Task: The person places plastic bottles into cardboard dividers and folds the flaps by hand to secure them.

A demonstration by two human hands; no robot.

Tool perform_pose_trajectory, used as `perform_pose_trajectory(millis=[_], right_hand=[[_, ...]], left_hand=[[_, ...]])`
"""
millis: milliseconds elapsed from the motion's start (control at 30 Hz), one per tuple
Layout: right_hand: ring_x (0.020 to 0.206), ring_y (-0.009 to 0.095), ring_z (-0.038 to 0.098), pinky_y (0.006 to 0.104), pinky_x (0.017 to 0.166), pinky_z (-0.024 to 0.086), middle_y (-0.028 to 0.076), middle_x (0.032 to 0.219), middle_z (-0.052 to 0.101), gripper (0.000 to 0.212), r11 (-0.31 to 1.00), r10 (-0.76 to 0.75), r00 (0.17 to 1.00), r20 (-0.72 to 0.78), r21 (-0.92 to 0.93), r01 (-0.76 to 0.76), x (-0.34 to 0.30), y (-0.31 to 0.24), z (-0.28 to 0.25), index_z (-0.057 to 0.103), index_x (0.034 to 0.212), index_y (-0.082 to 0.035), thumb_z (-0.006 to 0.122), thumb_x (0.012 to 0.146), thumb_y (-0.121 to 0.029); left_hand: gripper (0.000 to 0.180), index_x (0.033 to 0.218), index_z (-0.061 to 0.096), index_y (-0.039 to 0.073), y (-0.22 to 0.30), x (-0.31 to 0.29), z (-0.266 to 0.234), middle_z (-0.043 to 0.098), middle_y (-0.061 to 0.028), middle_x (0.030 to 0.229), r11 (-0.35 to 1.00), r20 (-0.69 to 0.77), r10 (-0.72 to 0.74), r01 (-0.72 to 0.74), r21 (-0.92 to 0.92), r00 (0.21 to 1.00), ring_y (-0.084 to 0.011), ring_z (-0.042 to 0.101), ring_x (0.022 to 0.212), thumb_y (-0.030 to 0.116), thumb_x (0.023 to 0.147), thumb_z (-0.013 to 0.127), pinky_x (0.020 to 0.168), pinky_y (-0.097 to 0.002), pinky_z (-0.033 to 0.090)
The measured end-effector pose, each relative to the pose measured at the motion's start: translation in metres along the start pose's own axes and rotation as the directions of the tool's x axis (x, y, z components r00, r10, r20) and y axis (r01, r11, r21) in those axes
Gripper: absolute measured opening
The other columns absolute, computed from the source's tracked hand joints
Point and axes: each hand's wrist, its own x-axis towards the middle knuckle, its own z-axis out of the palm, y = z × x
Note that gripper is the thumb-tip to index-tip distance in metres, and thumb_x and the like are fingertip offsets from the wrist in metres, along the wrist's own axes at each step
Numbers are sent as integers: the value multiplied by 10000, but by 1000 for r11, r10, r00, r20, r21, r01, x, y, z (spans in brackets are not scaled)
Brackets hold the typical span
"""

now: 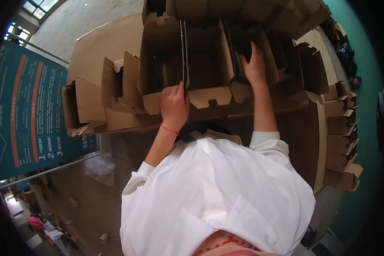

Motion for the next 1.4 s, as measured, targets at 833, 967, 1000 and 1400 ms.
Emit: perform_pose_trajectory(millis=[833,967,1000,1400], right_hand=[[855,290,648,395,745,562,233,1055,610,583,-105,-306,670,677,675,-730,-18,-130,-42,402,1301,18,509,898,-390],[1078,316,552,514,834,514,199,1283,461,637,-169,-167,532,830,507,-845,-29,-191,10,307,1374,-41,613,869,-280],[1053,311,554,495,759,537,190,1255,464,725,-87,-126,521,844,513,-854,-31,-201,30,196,1415,-76,623,858,-255],[1021,237,611,336,826,500,172,1165,568,459,386,-419,742,524,842,-376,-48,-206,72,529,1242,-16,600,798,-110]], left_hand=[[425,1214,520,24,-14,-2,29,602,-78,918,998,-37,-47,49,40,998,-234,549,887,77,793,545,864,-350,380],[284,1046,607,38,-22,-3,39,622,-112,919,997,-134,24,-15,71,991,-253,571,889,79,774,534,835,-367,405],[191,924,630,48,-20,-3,40,633,-141,911,996,-146,8,5,90,989,-273,586,894,78,759,539,817,-397,421],[297,1057,601,17,-12,4,28,631,-115,935,924,-157,-253,190,-331,955,-281,573,925,112,781,551,861,-387,406]])
